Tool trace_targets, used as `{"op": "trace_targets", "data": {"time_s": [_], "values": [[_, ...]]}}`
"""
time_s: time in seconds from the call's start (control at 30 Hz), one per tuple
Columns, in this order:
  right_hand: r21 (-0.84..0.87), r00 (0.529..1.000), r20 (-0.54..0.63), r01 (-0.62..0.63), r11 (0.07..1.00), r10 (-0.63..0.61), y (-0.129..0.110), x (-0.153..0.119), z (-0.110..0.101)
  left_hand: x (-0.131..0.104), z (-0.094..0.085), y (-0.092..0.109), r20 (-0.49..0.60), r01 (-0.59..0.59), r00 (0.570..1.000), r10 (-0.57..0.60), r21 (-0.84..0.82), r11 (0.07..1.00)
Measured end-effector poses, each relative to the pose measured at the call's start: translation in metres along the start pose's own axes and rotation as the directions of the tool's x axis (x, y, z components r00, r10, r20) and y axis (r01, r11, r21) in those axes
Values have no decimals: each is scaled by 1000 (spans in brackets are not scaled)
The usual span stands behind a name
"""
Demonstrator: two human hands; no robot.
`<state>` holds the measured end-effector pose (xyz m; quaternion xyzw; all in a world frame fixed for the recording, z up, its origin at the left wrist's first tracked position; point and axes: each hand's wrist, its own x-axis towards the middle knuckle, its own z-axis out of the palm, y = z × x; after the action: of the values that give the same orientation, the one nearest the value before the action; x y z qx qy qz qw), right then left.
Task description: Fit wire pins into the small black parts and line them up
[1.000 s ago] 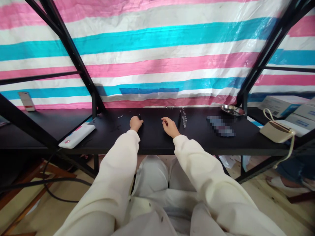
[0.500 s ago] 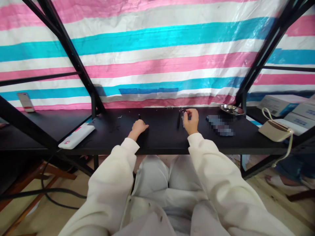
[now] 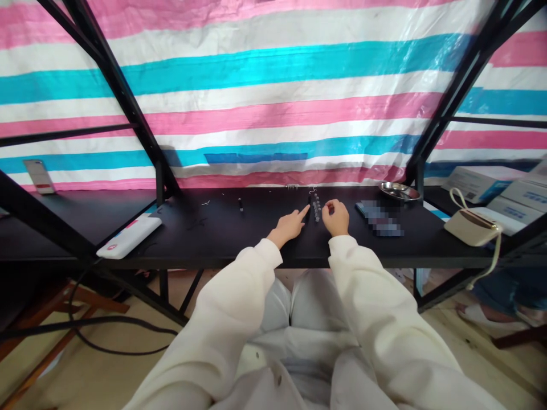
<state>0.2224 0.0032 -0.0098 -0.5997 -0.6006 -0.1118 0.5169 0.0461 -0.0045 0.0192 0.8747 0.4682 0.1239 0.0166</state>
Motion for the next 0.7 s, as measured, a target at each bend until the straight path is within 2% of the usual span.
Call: {"op": "trace_targets", "data": {"time_s": [0.13, 0.27, 0.37, 0.53, 0.63, 0.7], "values": [[-14, 1000, 19, -21, 1000, 21, 1, -1, 1, 8, 8, 4, 3, 3, 1000, -3, 3, 1000], [-34, 996, 86, -31, 999, 34, -2, -1, -2, 9, 12, 6, -130, 26, 991, -36, -72, 997], [-73, 991, 127, -25, 997, 34, -5, -2, -3, 8, 10, 0, -236, 43, 968, -90, -195, 980], [-156, 987, 149, -40, 987, 64, -7, -3, 0, -2, 3, -29, -358, 22, 912, -200, -444, 896], [-187, 983, 167, -42, 981, 74, -5, -3, 4, -11, 4, -46, -403, 49, 852, -335, -575, 817], [-192, 983, 168, -36, 981, 69, -4, -3, 6, -17, 6, -51, -392, 67, 810, -436, -677, 733]]}}
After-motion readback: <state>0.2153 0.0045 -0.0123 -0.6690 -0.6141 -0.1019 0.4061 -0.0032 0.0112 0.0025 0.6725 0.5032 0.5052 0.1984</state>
